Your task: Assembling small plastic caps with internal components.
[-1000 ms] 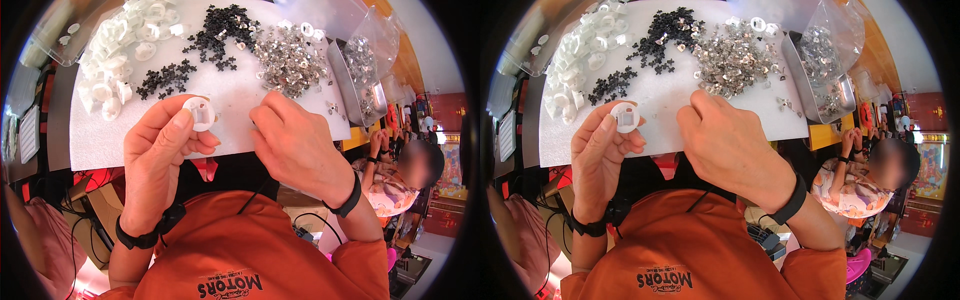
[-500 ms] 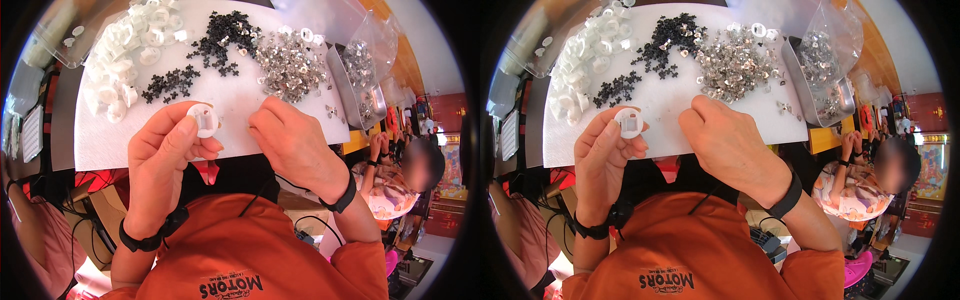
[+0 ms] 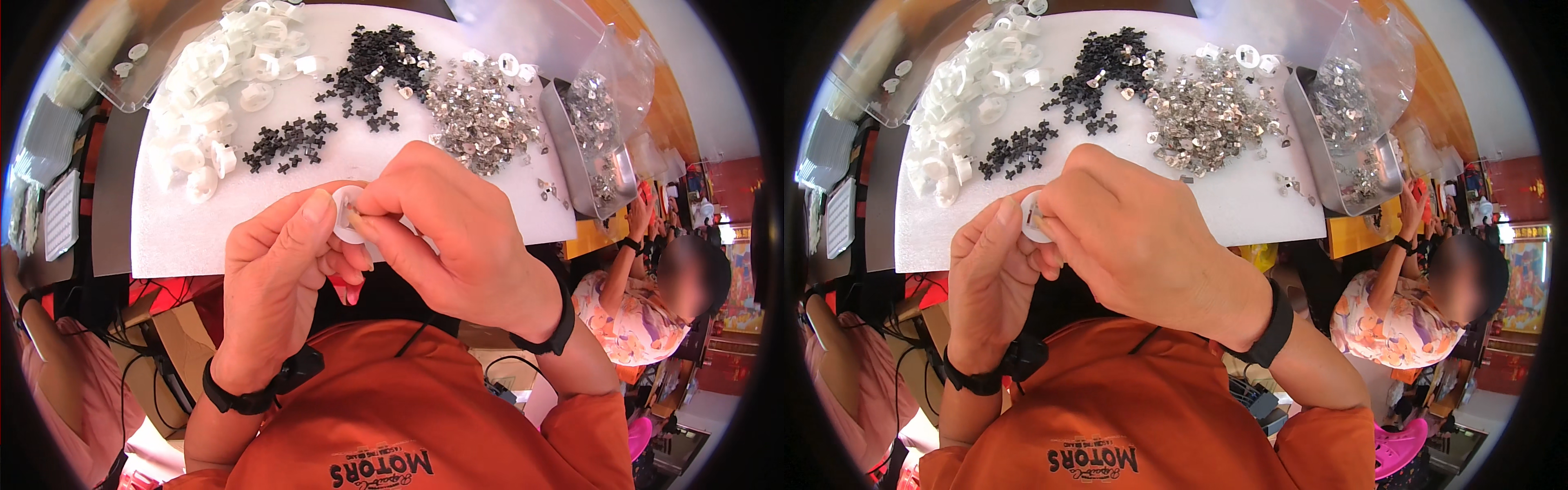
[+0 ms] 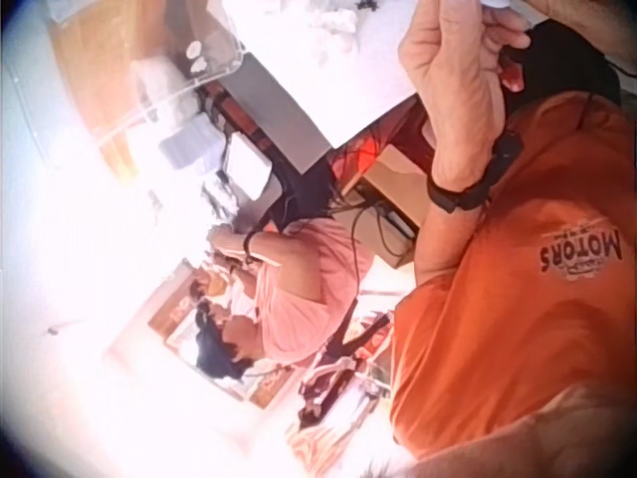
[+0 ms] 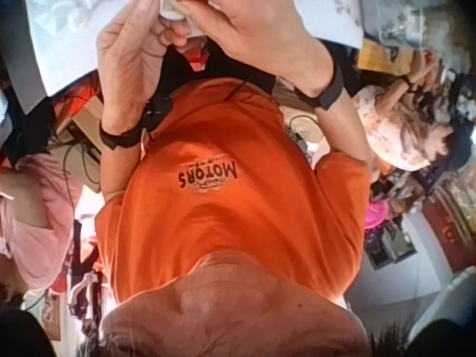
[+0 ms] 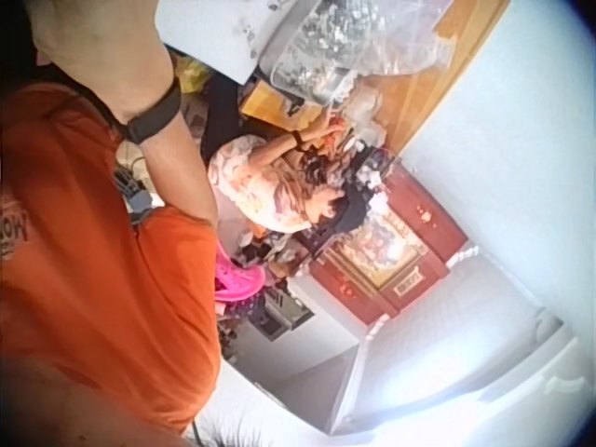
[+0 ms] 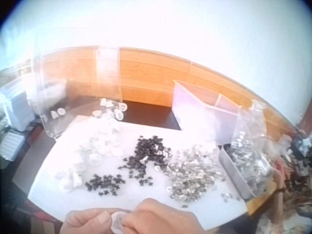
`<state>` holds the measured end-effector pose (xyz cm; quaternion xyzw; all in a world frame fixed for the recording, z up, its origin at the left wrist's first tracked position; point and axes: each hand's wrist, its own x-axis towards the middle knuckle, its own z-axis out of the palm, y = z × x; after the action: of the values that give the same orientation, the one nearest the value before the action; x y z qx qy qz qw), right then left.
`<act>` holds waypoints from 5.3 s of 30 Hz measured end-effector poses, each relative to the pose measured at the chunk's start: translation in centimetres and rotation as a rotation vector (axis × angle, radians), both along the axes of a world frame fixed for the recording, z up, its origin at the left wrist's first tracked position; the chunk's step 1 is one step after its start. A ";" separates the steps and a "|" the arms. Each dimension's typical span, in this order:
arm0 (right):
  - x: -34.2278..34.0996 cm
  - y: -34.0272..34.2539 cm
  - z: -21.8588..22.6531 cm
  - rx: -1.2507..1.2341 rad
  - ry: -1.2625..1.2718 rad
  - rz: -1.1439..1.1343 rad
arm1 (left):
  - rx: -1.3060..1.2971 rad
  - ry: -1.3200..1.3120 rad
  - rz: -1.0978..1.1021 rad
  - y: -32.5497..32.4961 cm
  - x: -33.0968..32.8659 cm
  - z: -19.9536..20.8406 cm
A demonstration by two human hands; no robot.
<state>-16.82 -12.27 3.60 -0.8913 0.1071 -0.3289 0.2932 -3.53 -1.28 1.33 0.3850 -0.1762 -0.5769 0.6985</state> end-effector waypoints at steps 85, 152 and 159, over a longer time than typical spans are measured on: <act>0.1 3.7 -0.7 0.870 0.027 0.001 | -0.148 -0.870 0.291 1.7 -1.1 -1.2; 1.7 -2.5 5.4 0.424 0.539 0.100 | -0.045 -0.307 0.100 0.5 1.1 0.2; 1.4 -1.3 3.9 0.529 0.297 0.264 | 0.086 0.008 -0.008 0.6 0.6 1.2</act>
<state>-15.39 -13.62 7.46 -0.8285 0.1138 -0.1153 0.5360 -2.94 -0.73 2.51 0.4118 -0.1500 -0.5883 0.6795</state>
